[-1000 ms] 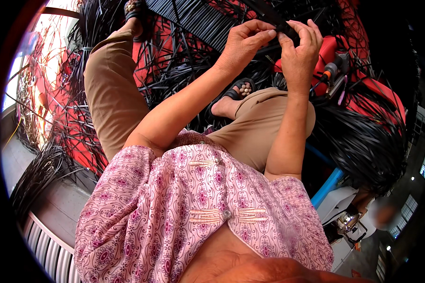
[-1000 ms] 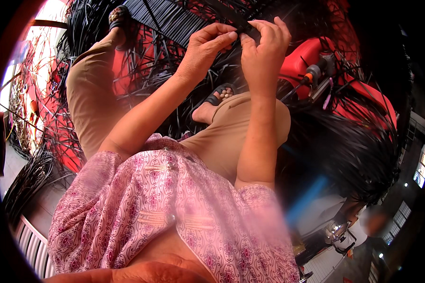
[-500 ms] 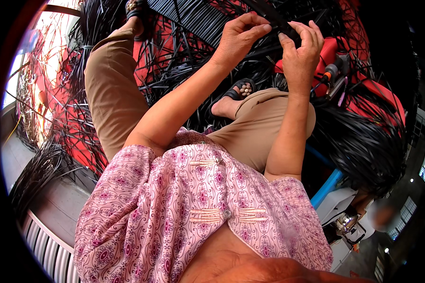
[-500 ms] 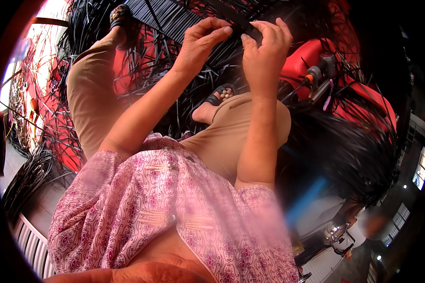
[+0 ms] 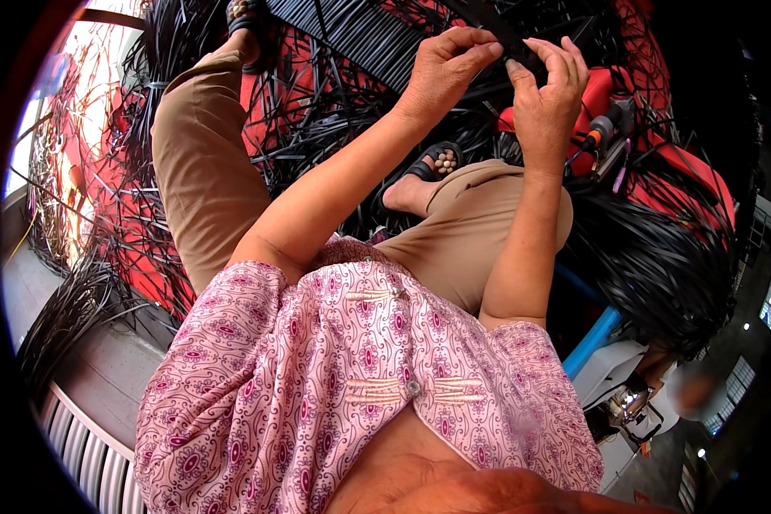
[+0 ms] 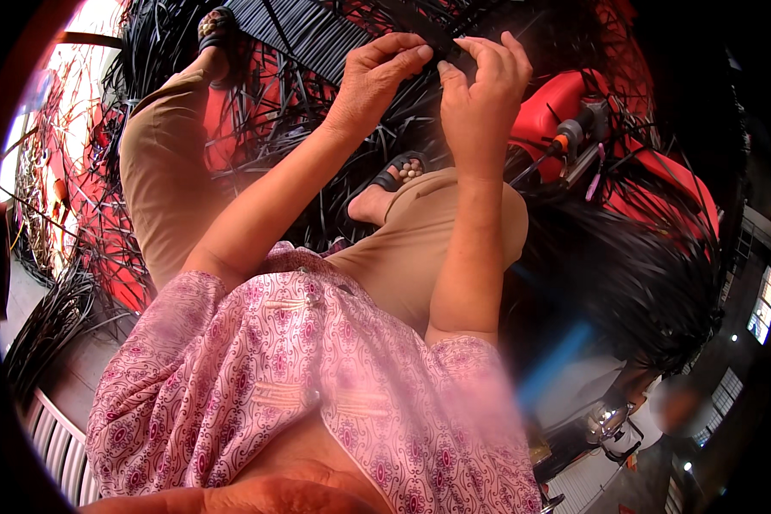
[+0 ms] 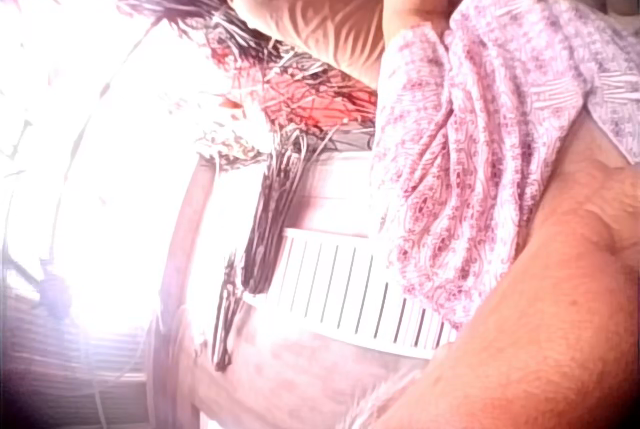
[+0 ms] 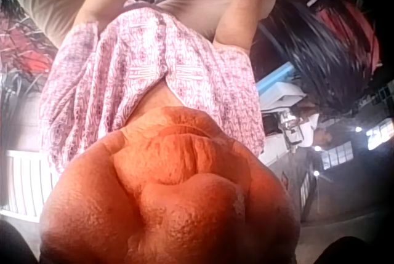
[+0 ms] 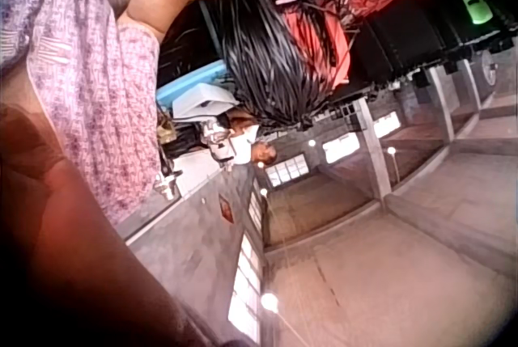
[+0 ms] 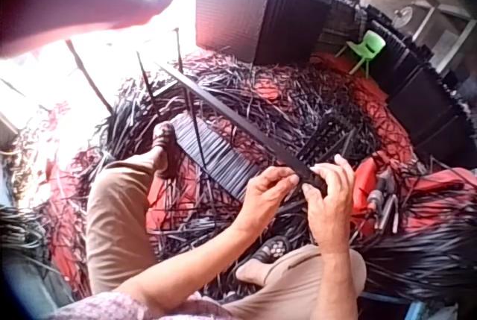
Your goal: The person sits on the floor and weaves black palm fibers into a large, spherical structure. They use a staple gun to secure the fibers and a pair of scissors to trim excess material. The person repeatedly picks up fibers, weaves them into the structure, and secures them with the staple gun.
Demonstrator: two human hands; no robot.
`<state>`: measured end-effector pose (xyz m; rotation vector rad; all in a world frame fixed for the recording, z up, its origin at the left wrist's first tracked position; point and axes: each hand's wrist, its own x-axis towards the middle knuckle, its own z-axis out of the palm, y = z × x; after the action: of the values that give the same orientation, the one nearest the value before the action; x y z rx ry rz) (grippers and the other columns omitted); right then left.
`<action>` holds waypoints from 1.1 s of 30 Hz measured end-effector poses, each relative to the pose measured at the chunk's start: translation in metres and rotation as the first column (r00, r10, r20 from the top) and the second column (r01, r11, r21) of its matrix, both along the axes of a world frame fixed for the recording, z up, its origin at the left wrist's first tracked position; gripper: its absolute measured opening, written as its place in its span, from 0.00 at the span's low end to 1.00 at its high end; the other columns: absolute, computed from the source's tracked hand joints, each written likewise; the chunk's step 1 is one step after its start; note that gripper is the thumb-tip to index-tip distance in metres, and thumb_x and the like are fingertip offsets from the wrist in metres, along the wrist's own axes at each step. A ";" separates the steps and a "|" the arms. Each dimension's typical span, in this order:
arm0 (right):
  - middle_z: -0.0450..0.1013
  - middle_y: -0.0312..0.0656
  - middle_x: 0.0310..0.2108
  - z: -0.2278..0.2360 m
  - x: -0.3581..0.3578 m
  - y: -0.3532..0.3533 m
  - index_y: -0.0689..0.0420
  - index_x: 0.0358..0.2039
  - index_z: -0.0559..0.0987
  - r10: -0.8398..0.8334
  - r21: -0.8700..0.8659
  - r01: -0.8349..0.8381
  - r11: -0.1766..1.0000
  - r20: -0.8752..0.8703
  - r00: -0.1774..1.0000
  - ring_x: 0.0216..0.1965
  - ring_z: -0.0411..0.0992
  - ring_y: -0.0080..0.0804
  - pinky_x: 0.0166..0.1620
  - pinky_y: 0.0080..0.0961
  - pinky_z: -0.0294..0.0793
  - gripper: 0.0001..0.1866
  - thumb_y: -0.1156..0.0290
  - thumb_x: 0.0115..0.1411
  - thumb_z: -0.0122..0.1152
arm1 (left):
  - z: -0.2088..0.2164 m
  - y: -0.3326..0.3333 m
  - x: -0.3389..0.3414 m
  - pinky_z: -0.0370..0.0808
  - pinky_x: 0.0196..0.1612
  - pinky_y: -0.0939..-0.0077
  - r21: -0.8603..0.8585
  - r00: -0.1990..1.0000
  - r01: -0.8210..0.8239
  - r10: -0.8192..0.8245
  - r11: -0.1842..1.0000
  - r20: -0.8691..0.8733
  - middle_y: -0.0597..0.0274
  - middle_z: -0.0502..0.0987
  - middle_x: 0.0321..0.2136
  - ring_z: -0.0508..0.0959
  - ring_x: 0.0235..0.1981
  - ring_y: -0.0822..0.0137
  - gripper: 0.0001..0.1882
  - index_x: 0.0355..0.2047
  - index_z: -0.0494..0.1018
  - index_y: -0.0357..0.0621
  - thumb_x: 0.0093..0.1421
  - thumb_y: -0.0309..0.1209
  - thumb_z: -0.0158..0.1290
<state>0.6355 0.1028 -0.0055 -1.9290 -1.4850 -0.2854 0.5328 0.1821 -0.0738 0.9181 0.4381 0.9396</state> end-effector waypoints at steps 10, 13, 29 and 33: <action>0.76 0.42 0.44 0.001 -0.001 0.000 0.58 0.40 0.80 0.000 0.001 0.000 1.000 -0.012 1.000 0.58 0.64 0.49 0.61 0.41 0.62 0.15 0.76 0.49 0.68 | 0.003 -0.002 0.000 0.72 0.36 0.85 0.021 0.999 -0.019 0.020 1.000 -0.033 0.71 0.77 0.27 0.73 0.29 0.80 0.10 0.39 0.79 0.36 0.61 0.30 0.60; 0.76 0.42 0.44 0.001 -0.001 0.000 0.58 0.40 0.80 -0.003 -0.004 0.003 1.000 -0.010 1.000 0.58 0.63 0.49 0.61 0.41 0.62 0.15 0.76 0.49 0.68 | 0.002 -0.001 0.001 0.72 0.36 0.85 0.030 0.999 -0.022 0.024 0.999 -0.044 0.71 0.77 0.27 0.73 0.29 0.80 0.10 0.39 0.80 0.37 0.61 0.30 0.60; 0.76 0.42 0.44 0.003 -0.002 -0.001 0.58 0.40 0.80 -0.010 -0.018 0.009 1.000 -0.024 1.000 0.59 0.63 0.49 0.61 0.40 0.63 0.15 0.76 0.50 0.68 | -0.001 0.000 0.001 0.73 0.36 0.86 0.020 1.000 -0.008 0.008 1.000 -0.017 0.72 0.76 0.26 0.73 0.29 0.80 0.09 0.39 0.79 0.37 0.61 0.29 0.60; 0.76 0.42 0.44 0.003 -0.002 -0.001 0.58 0.40 0.79 -0.006 -0.020 0.006 1.000 -0.013 1.000 0.58 0.63 0.49 0.61 0.40 0.63 0.16 0.76 0.49 0.68 | -0.001 0.001 0.001 0.72 0.36 0.86 0.011 1.000 -0.002 0.002 1.000 -0.005 0.72 0.76 0.26 0.73 0.29 0.80 0.09 0.39 0.79 0.37 0.61 0.29 0.60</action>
<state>0.6338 0.1021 -0.0026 -1.9483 -1.4788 -0.2608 0.5338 0.1827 -0.0749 0.9305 0.4382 0.9426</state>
